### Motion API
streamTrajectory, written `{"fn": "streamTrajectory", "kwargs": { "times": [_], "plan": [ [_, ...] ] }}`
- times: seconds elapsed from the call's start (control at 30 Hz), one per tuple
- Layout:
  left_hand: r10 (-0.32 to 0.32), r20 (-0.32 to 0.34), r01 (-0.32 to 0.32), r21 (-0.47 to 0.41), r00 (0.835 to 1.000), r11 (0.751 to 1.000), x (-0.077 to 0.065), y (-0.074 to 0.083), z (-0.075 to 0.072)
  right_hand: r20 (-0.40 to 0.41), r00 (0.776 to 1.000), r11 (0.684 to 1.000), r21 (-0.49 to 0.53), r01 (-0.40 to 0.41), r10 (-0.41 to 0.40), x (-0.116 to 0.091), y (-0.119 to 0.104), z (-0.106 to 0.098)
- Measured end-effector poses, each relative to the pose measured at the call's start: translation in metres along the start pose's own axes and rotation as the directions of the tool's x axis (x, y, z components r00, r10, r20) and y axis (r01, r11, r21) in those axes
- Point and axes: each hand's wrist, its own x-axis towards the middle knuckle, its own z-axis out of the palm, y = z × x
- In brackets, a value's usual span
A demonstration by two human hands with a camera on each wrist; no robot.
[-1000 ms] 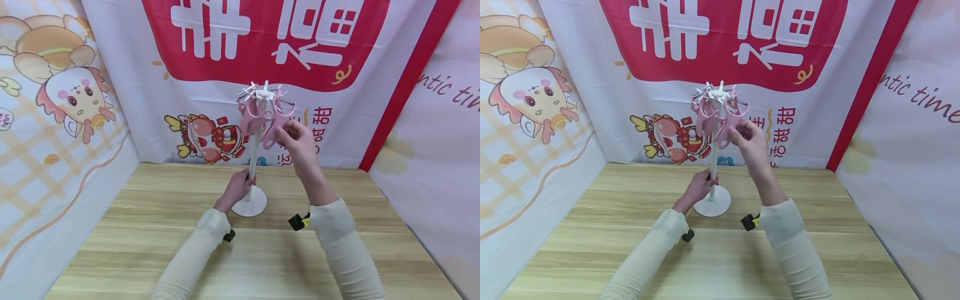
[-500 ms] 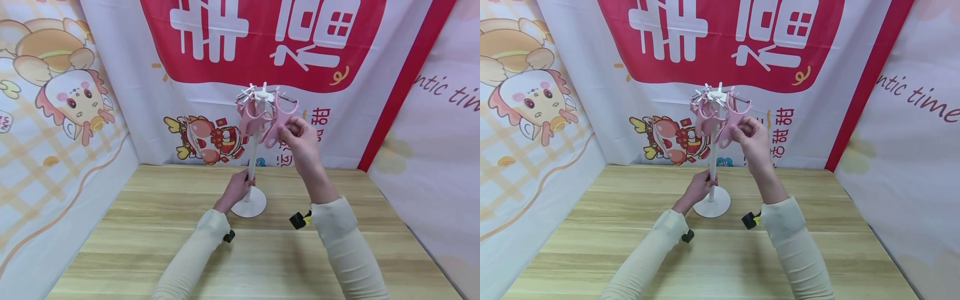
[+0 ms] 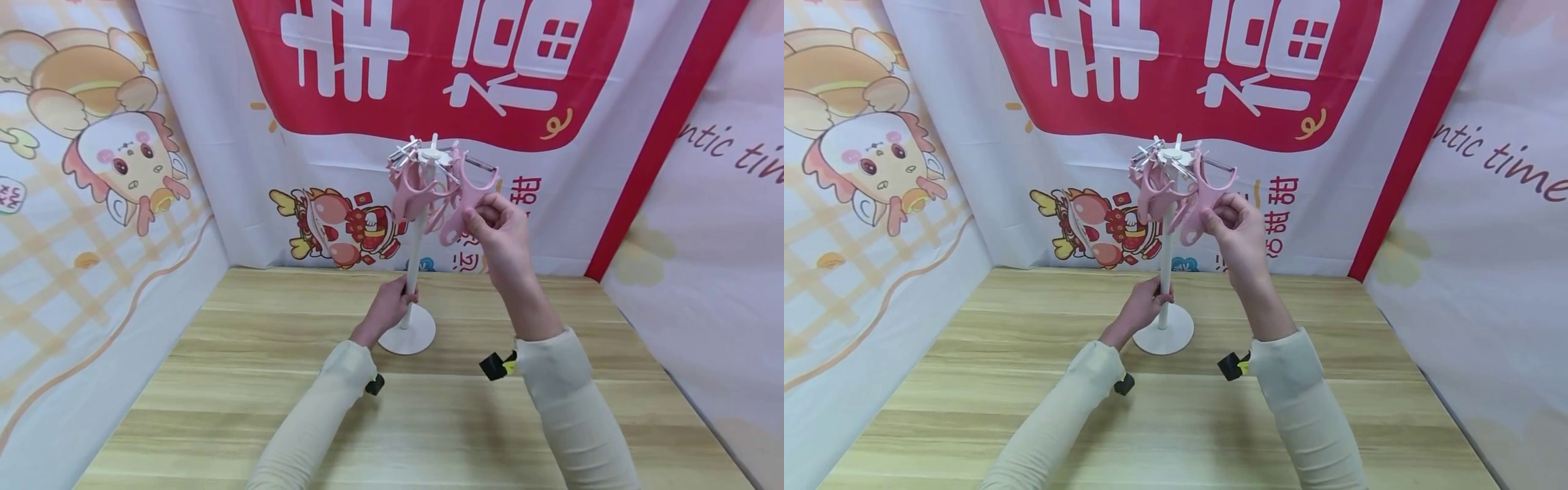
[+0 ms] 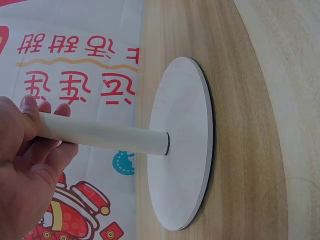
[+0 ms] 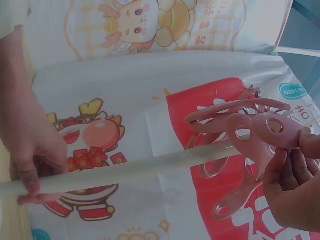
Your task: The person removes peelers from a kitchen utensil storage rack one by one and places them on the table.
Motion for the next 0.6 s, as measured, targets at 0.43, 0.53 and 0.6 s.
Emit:
{"fn": "streamTrajectory", "kwargs": {
  "times": [0.43,0.53,0.6],
  "plan": [
    [0.02,0.002,-0.02,-0.016,1.0,1.0,0.0,-0.001,-0.001,0.033,0.998,0.999,0.021,-0.047,0.046,-0.02,0.011,-0.013],
    [0.02,0.006,-0.019,-0.018,1.0,1.0,0.0,-0.002,-0.001,0.035,0.997,0.997,-0.014,-0.074,0.074,-0.027,0.016,-0.017],
    [0.017,0.008,-0.016,-0.023,1.0,1.0,0.0,-0.003,-0.001,0.039,0.994,0.994,-0.042,-0.099,0.101,-0.032,0.021,-0.02]
  ]
}}
